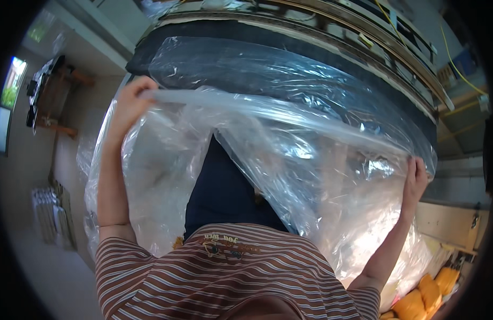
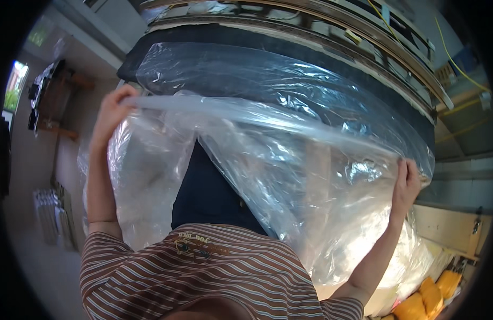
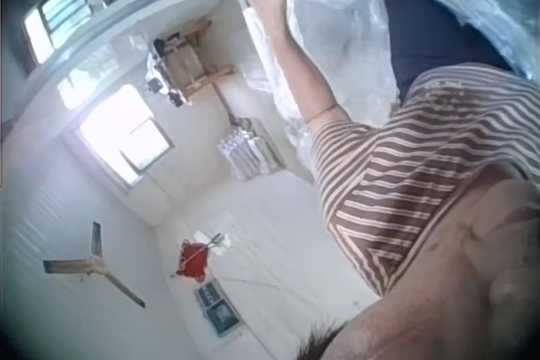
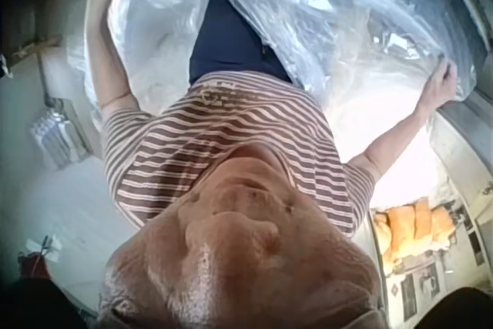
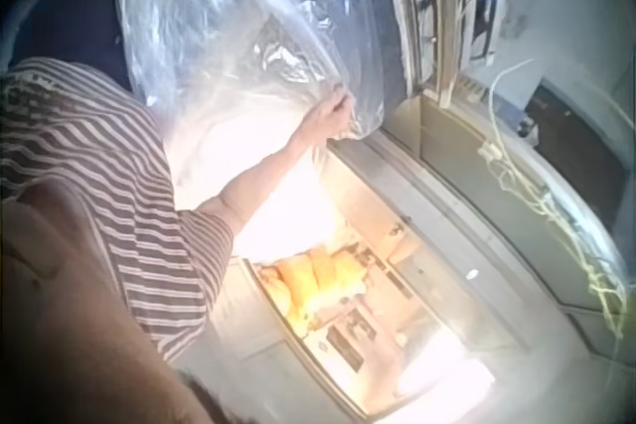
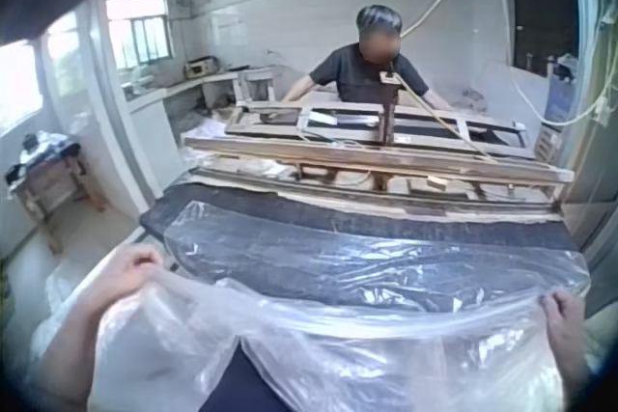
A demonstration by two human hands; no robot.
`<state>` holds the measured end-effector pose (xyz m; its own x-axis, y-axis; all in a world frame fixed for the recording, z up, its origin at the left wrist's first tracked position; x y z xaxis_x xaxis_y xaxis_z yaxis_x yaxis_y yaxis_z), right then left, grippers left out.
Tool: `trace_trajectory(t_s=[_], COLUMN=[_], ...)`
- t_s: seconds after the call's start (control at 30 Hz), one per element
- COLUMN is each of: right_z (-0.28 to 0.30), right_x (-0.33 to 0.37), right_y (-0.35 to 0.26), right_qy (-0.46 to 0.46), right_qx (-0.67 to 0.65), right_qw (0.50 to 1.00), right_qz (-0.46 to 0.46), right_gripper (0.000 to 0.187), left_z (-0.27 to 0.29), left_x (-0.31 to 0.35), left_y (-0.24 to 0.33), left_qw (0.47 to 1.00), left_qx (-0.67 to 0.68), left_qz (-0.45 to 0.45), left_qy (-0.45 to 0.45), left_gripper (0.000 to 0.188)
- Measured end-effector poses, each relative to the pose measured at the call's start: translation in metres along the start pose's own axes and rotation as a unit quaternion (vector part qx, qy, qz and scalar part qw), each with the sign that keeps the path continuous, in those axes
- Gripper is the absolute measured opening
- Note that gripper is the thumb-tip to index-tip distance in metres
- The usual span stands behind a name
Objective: The person wraps a large, dark-colored upholstered furniture piece with a clear plastic sheet. They repeatedly pull, smooth, and fold the plastic over the surface of the item, ensuring it is fully covered. The person uses both hands to manipulate the plastic, adjusting it around the edges and corners of the furniture.
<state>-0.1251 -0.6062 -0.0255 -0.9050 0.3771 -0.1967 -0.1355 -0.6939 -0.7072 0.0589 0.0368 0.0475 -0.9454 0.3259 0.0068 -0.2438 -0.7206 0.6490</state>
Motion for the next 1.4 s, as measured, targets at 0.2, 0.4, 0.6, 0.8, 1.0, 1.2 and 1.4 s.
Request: trace_trajectory(t_s=[0.2,0.4,0.6,0.8,1.0,1.2,1.4], right_z=[0.045,0.056,0.062,0.076,0.005,-0.007,-0.006], right_x=[-0.036,-0.061,-0.067,-0.095,-0.105,-0.082,-0.090], right_y=[0.019,0.065,0.089,0.106,0.037,0.027,0.038], right_qy=[0.060,-0.005,0.043,0.040,-0.061,-0.046,-0.069], right_qx=[0.046,-0.087,-0.098,-0.078,0.031,0.046,0.023], right_qw=[0.997,0.990,0.977,0.988,0.998,0.998,0.997], right_qz=[0.010,-0.106,-0.187,-0.124,0.001,0.026,0.026], right_gripper=[0.019,0.018,0.018,0.026,0.019,0.019,0.024], left_z=[0.107,0.004,-0.072,-0.019,-0.024,-0.041,-0.005], left_x=[-0.006,-0.058,-0.004,-0.007,-0.050,-0.016,-0.071], left_y=[-0.019,-0.022,-0.026,-0.024,-0.099,-0.122,-0.116], left_qw=[0.977,0.908,0.914,0.840,0.985,0.970,0.966], left_qx=[0.133,0.414,0.320,0.534,0.099,0.133,-0.018], left_qz=[0.009,0.023,0.088,0.010,0.123,0.202,0.067], left_qy=[0.166,0.063,-0.234,0.093,0.073,-0.023,0.248], left_gripper=[0.019,0.041,0.040,0.025,0.030,0.030,0.033])
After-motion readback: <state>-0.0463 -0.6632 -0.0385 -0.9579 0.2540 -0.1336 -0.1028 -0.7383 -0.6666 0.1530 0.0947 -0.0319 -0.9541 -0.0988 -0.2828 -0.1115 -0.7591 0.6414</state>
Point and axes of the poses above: each hand's wrist, its own x-axis away from the middle knuckle, its own z-axis out of the back of the hand, y = z × x, the point moved 5 cm from there along -x, towards the middle knuckle, and after that the axes turned 7 degrees about -y, right-handed, at the moved point
